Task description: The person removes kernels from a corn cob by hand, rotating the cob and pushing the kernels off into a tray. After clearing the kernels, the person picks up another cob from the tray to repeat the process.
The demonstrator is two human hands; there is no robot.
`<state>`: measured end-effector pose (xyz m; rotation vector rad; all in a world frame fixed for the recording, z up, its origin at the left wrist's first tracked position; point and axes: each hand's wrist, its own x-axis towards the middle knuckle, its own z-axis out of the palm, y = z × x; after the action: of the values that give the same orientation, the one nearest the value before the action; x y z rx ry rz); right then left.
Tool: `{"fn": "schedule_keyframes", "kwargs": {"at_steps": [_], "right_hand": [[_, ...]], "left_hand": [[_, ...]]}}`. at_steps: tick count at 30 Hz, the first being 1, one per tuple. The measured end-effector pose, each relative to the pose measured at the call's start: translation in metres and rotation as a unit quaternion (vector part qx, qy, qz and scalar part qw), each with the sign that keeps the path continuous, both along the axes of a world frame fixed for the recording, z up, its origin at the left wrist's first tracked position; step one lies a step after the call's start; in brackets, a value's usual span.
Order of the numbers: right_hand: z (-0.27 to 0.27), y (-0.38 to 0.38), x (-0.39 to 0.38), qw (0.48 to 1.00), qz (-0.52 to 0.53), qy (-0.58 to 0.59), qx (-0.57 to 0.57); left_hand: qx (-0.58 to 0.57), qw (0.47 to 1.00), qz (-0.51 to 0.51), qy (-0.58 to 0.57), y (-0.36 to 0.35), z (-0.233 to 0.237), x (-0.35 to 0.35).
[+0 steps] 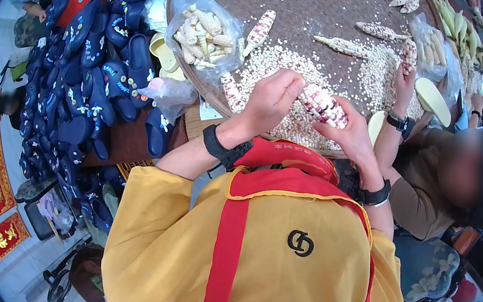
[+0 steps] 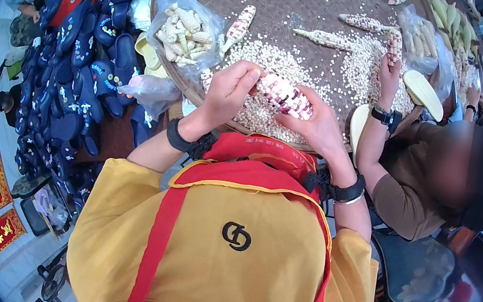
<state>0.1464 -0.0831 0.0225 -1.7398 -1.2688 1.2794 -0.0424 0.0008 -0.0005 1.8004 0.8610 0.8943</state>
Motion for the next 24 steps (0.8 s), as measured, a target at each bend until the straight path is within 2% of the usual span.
{"fn": "schedule_keyframes", "kwargs": {"at_steps": [4, 9, 10, 12, 15, 24], "right_hand": [[-0.006, -0.002, 0.004, 1.000, -0.006, -0.001, 0.007], [-0.013, -0.002, 0.006, 1.000, 0.000, -0.007, -0.001], [-0.014, -0.002, 0.007, 1.000, -0.013, 0.023, -0.006], [-0.014, -0.002, 0.008, 0.998, -0.024, 0.054, -0.013], [-0.011, 0.000, 0.010, 0.998, -0.027, 0.062, 0.001], [-0.025, -0.007, 0.013, 0.970, -0.026, 0.230, -0.078]], "left_hand": [[0.020, 1.000, -0.008, -0.002, -0.003, 0.006, 0.002], [-0.008, 1.000, -0.001, 0.001, -0.002, 0.003, -0.003], [-0.008, 1.000, 0.000, 0.000, -0.002, 0.002, -0.004], [-0.123, 0.992, -0.004, -0.004, 0.000, 0.000, -0.007], [-0.163, 0.987, -0.010, -0.009, 0.003, -0.002, -0.009], [-0.174, 0.979, -0.059, -0.091, 0.000, 0.002, -0.005]]}}
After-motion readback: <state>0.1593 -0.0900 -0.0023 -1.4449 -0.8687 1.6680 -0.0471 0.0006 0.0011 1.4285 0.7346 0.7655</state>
